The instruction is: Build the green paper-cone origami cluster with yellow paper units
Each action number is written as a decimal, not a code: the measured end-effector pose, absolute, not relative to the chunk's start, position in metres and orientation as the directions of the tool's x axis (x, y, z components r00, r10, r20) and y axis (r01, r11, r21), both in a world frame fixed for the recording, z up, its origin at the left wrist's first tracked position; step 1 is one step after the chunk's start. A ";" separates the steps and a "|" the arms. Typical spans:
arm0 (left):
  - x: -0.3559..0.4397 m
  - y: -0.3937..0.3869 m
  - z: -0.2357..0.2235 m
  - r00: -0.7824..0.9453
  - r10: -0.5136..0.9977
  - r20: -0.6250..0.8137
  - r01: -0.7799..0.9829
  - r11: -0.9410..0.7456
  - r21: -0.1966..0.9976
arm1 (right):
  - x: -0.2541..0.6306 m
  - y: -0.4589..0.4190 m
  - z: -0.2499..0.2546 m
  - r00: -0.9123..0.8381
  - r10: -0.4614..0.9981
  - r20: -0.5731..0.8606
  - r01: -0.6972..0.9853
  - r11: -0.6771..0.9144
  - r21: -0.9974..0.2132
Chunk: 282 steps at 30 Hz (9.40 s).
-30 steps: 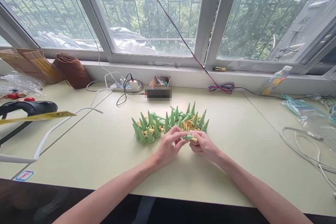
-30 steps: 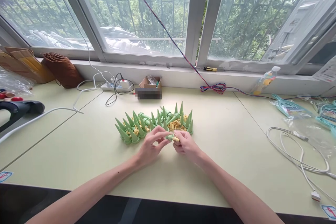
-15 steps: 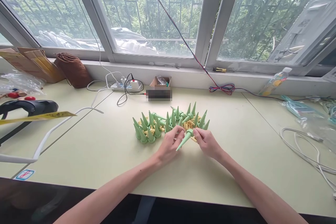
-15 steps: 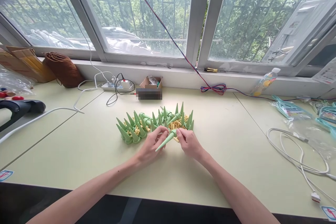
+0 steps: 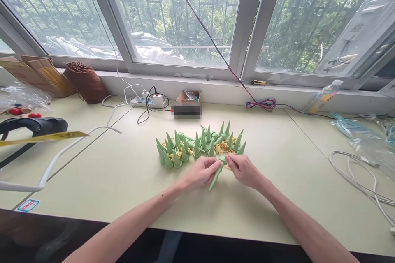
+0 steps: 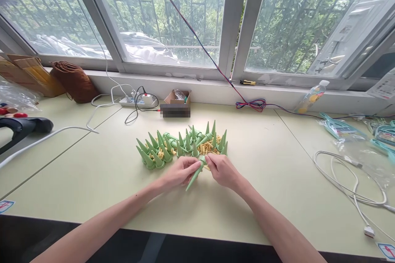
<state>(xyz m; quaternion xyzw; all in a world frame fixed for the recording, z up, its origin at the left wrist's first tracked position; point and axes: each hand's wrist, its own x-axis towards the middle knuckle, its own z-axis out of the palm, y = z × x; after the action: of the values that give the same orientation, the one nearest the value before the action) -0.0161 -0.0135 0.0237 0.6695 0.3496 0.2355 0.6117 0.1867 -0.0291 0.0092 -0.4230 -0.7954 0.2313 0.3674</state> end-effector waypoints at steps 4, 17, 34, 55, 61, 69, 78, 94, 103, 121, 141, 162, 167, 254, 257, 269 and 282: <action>-0.018 -0.010 0.017 0.690 0.714 -0.118 0.109 0.058 0.992 | 0.187 -0.030 0.010 -0.366 0.839 0.402 0.501 0.542 -0.674; -0.015 -0.017 0.023 0.652 0.756 -0.051 0.101 -0.020 0.995 | 0.184 -0.030 0.005 -0.318 0.866 0.385 0.470 0.497 -0.730; -0.013 -0.019 0.025 0.570 0.806 0.161 0.197 -0.324 0.925 | 0.181 -0.032 0.010 -0.259 0.903 0.342 0.412 0.423 -0.807; -0.012 -0.023 0.026 0.537 0.821 0.194 0.177 -0.334 0.926 | 0.179 -0.034 0.006 -0.213 0.903 0.372 0.385 0.428 -0.818; -0.012 -0.023 0.022 0.516 0.820 0.248 0.201 -0.397 0.896 | 0.178 -0.034 0.006 -0.210 0.910 0.357 0.374 0.412 -0.831; -0.013 -0.022 0.017 0.522 0.791 0.318 0.209 -0.481 0.852 | 0.178 -0.034 0.001 -0.209 0.927 0.312 0.328 0.367 -0.870; -0.014 -0.022 0.016 0.532 0.734 0.422 0.222 -0.602 0.767 | 0.177 -0.034 0.000 -0.223 0.945 0.241 0.215 0.289 -0.933; -0.019 -0.016 0.010 0.578 0.545 0.607 0.163 -0.806 0.569 | 0.174 -0.037 0.014 -0.348 0.937 0.041 -0.032 0.032 -0.999; -0.022 -0.013 0.008 0.576 0.445 0.686 0.090 -0.869 0.487 | 0.178 -0.034 0.011 -0.474 0.878 -0.071 -0.130 -0.150 -0.980; -0.018 -0.011 0.025 0.476 0.855 0.207 0.091 -0.282 0.955 | 0.175 -0.034 0.006 -0.064 0.947 0.316 0.229 0.322 -0.919; -0.022 -0.014 0.022 0.687 0.726 0.013 0.126 -0.136 0.983 | 0.177 -0.033 0.004 -0.188 0.905 0.382 0.421 0.426 -0.801; -0.021 -0.017 0.024 0.690 0.629 0.358 0.248 -0.670 0.700 | 0.176 -0.032 0.009 -0.182 0.965 0.187 0.304 0.236 -0.923; -0.023 -0.016 0.016 0.690 0.561 0.457 0.261 -0.783 0.565 | 0.176 -0.031 0.009 -0.200 0.972 0.123 0.226 0.168 -0.959; -0.019 -0.019 0.018 0.673 0.565 0.478 0.208 -0.764 0.611 | 0.172 -0.035 0.009 -0.327 0.941 0.082 -0.002 0.086 -0.996; -0.020 -0.020 0.019 0.681 0.571 0.458 0.234 -0.762 0.604 | 0.172 -0.034 0.008 -0.330 0.940 0.088 0.015 0.099 -0.995; -0.023 -0.015 0.014 0.690 0.508 0.515 0.216 -0.824 0.523 | 0.172 -0.034 0.006 -0.321 0.944 0.081 0.073 0.110 -0.991; -0.029 -0.012 0.007 0.714 0.473 0.516 0.326 -0.877 0.352 | 0.174 -0.031 0.002 -0.332 0.942 0.055 0.142 0.107 -0.984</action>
<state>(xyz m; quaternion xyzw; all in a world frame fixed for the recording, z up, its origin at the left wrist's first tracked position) -0.0290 -0.0122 0.0073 0.9182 0.2176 0.3091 0.1184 0.1737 -0.0306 0.0024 -0.4271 -0.6342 0.5139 0.3891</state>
